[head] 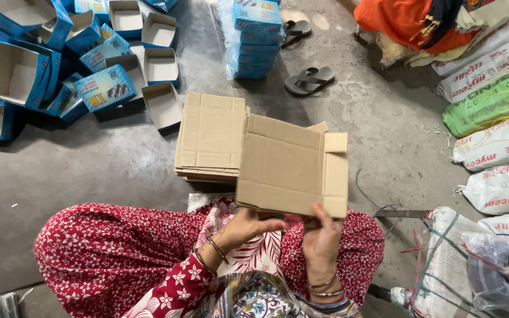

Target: The person sits on the floor and folds flat cardboard pieces into small rectangular boxes. She repeatedly picks up a flat piece, folds the side flaps inward, and stacks the finished boxes. The workspace contains stacks of blue printed boxes and large white sacks.

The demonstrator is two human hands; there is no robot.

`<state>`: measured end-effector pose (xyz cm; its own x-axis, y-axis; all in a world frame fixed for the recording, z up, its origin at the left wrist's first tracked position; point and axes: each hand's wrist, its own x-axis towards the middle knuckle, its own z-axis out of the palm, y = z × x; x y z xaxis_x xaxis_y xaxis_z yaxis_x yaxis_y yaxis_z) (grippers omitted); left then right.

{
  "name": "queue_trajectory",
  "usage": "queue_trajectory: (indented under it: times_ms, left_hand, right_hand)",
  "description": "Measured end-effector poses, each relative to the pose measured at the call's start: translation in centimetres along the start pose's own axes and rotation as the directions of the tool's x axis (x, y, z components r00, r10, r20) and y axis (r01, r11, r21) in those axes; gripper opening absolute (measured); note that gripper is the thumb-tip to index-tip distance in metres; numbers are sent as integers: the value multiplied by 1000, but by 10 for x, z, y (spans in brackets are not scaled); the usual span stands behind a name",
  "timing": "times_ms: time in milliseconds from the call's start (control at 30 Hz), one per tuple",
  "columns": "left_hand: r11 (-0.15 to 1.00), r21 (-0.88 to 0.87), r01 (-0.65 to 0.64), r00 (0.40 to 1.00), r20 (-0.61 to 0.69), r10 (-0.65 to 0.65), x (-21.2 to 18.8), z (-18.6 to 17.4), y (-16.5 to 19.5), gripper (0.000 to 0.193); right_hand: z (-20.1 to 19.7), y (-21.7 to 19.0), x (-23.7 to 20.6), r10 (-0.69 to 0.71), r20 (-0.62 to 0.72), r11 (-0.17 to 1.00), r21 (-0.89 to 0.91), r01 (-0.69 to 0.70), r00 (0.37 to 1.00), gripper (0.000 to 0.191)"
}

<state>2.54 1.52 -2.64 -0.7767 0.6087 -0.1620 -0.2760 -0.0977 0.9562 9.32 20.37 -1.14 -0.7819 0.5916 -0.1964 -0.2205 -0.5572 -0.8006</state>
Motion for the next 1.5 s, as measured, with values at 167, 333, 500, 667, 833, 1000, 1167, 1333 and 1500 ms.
queue_trajectory:
  times_ms: [167,333,500,667,833,1000,1167,1333,1500]
  left_hand:
    - [745,-600,-292,868,-493,-57,17,-9,-4,50]
    - [787,-550,-281,923,-380,64,-2,-28,31,39]
    - [913,-409,-21,999,-51,0,-9,-8,43,39]
    - [921,-389,-2,995,89,40,-5,-10,42,37]
    - [868,-494,57,998,51,-36,-6,-11,39,40]
    - [874,-480,74,997,46,-60,-1,-8,39,38]
    - [842,-537,51,996,-29,-79,3,-9,42,38]
    - [887,-443,-131,991,-43,125,0,-11,39,32]
    - [930,-341,-138,990,-16,141,2,-17,31,22]
  right_hand:
    - [-33,43,-54,219,324,954,-270,-132,921,46]
    - [-51,3,-22,90,627,978,-201,49,774,56]
    - [-25,-47,-10,92,408,995,-6,-98,908,61]
    - [14,-55,-20,49,379,980,-196,28,924,63]
    - [8,-52,-26,-27,336,980,-174,91,941,65]
    - [-18,-45,-30,-229,388,946,-128,299,893,52]
    - [-22,-40,-23,-300,437,888,-197,415,848,22]
    - [-13,-40,-7,-72,199,984,-143,102,977,41]
    - [-8,-35,-11,-104,312,959,-221,179,944,35]
